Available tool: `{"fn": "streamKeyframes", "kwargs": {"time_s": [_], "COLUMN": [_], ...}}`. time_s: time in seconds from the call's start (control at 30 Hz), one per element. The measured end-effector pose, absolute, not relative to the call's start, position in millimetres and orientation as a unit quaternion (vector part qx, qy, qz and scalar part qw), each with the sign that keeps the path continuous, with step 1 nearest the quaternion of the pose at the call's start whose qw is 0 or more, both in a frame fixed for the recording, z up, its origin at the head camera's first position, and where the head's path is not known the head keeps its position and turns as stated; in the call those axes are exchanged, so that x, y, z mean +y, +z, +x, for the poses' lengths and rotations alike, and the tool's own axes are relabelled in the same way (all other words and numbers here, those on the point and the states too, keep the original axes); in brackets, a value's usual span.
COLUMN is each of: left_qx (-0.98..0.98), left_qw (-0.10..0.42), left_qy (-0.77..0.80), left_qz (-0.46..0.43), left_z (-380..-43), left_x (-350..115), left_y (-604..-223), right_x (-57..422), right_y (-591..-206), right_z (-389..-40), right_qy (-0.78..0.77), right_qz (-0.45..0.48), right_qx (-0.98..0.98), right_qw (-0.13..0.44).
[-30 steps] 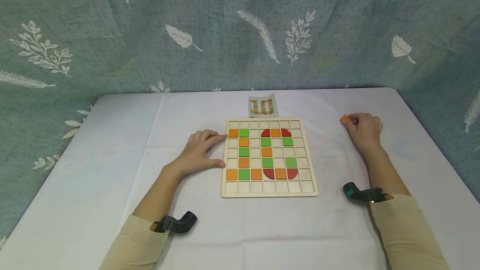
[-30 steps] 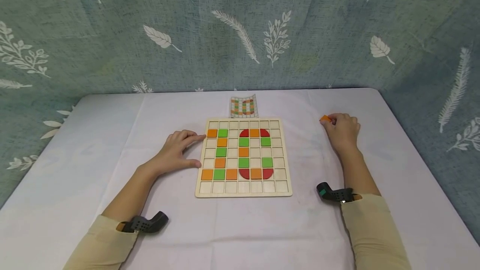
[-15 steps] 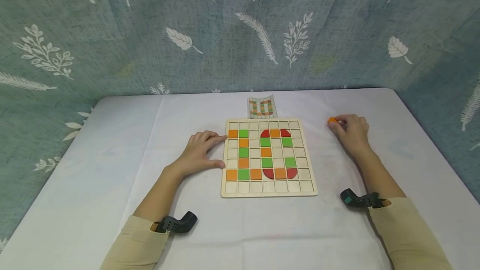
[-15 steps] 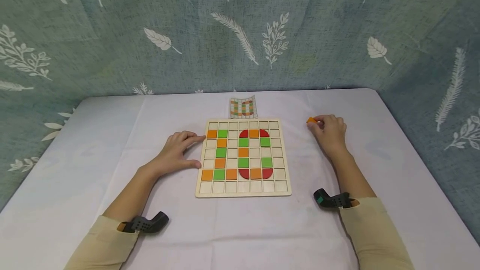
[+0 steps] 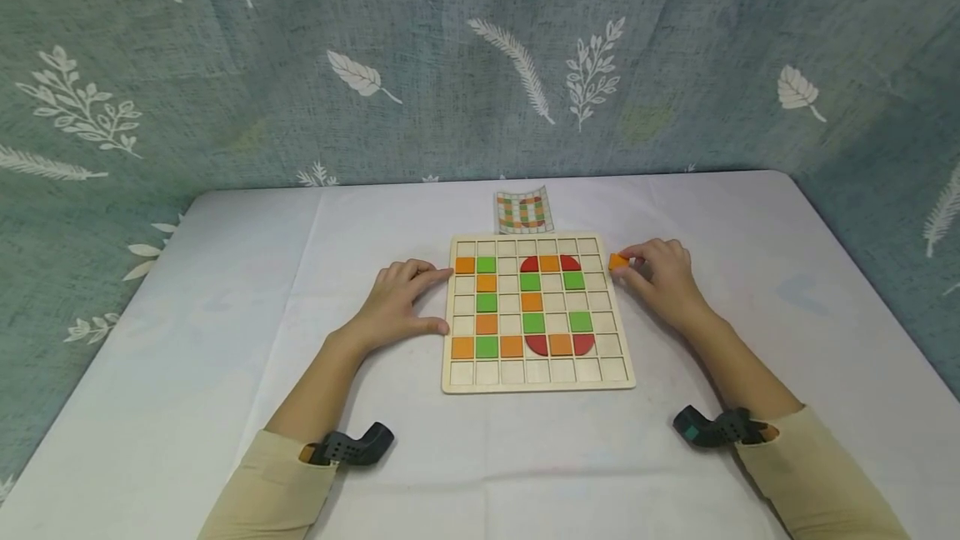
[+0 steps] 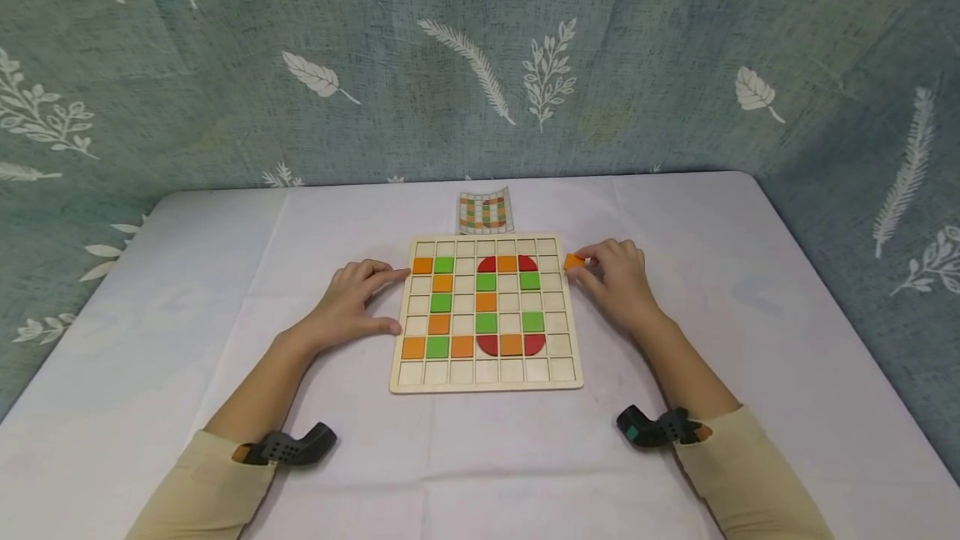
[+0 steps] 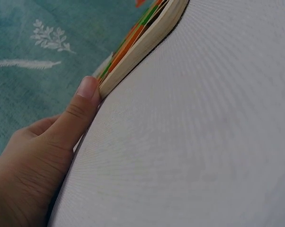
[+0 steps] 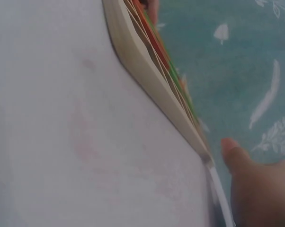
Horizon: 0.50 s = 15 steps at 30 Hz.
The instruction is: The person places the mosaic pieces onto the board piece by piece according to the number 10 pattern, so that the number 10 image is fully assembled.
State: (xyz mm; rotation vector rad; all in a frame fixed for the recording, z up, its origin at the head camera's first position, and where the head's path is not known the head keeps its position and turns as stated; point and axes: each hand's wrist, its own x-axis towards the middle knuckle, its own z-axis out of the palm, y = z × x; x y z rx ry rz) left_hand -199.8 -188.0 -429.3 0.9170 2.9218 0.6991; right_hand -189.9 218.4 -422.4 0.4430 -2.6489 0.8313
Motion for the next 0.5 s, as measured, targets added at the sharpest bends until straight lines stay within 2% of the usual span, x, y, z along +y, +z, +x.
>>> {"fn": "streamKeyframes", "kwargs": {"time_s": [0.5], "left_qx": [0.931], "left_qw": [0.006], "left_qy": [0.223], "left_qz": [0.289], "left_z": [-201], "left_x": [-187], "left_y": [-428], "right_x": [187], "right_y": [-418], "right_z": [-173], "right_qy": [0.300], "right_qz": [0.259], "right_qx": [-0.913], "right_qw": [0.094]}}
